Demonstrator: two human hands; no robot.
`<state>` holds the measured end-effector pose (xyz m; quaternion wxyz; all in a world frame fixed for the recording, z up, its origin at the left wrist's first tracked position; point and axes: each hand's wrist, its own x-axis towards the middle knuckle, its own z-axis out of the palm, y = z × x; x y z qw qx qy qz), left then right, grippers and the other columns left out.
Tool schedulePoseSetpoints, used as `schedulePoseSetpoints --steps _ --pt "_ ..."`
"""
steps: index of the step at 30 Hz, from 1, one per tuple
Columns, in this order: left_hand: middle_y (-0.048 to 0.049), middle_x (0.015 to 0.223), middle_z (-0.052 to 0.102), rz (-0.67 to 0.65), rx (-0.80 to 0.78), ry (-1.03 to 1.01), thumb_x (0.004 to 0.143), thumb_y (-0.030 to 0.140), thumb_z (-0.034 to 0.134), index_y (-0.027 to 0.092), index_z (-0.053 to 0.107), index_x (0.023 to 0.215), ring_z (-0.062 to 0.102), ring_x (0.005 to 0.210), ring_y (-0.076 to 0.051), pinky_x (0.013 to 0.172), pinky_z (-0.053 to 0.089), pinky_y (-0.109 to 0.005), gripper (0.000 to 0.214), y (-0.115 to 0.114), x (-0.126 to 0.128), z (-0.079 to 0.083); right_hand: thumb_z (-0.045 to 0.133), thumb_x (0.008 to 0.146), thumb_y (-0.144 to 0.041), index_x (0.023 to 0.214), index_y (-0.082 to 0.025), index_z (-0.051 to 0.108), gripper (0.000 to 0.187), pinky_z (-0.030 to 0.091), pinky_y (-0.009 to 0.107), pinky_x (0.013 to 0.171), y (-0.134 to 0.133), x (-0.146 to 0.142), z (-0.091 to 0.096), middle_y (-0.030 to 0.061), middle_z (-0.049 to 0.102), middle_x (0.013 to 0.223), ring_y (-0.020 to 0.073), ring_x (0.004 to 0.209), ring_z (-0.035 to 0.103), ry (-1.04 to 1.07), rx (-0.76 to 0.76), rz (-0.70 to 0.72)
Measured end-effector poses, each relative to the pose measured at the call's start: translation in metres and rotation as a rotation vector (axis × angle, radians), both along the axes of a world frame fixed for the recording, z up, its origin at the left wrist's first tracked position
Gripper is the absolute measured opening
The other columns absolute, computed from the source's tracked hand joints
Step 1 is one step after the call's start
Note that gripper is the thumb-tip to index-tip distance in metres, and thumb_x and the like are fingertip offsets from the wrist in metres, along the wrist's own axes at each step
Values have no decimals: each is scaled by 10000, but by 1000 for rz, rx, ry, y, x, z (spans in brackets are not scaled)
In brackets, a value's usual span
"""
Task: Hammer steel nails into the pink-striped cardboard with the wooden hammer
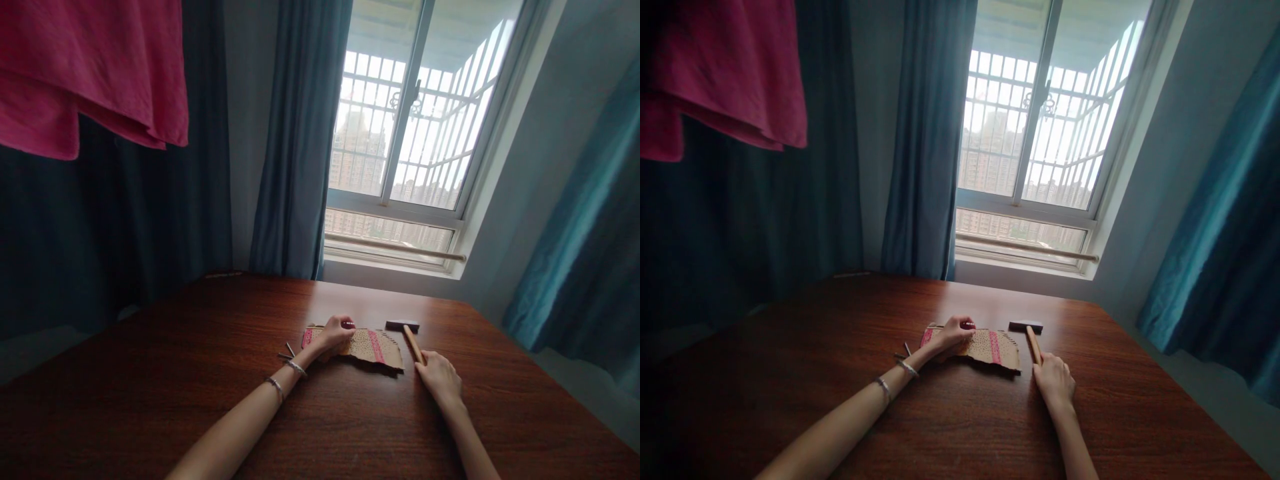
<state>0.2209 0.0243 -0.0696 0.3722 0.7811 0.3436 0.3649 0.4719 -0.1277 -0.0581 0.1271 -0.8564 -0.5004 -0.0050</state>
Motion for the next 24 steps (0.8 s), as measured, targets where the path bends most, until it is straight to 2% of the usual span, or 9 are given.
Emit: schedulePoseSetpoints --steps 9,16,19,22,24 --pt "-75 823 663 -14 -16 -32 669 327 603 104 636 884 607 780 -173 675 463 -237 311 -2 -1 4 556 719 -354 1006 -240 648 322 447 315 748 0 6 -1 114 671 946 258 930 606 17 31 67" --pt "-66 843 638 13 24 -3 645 456 635 126 616 952 588 792 -176 689 454 -257 451 -3 -3 8 555 718 -346 989 -217 656 317 439 295 734 -3 6 2 119 662 954 248 915 606 20 45 83" --pt "-72 886 624 14 57 -16 615 472 660 132 608 952 579 808 -179 692 451 -256 481 -5 -7 21 537 726 -384 1007 -242 645 332 442 311 680 -4 5 4 115 658 945 260 893 607 45 2 52" --pt "-72 894 621 -2 79 -75 692 472 588 136 607 929 574 792 -165 678 448 -246 412 -5 -13 44 500 745 -436 1012 -241 637 358 438 316 651 -4 2 6 121 645 945 263 877 601 29 5 37" --pt "-67 814 625 17 92 -117 742 459 525 127 618 851 569 750 -153 670 444 -242 362 -4 -21 60 454 775 -447 1050 -222 619 391 434 313 670 -4 0 9 131 630 961 256 889 588 -6 65 42"
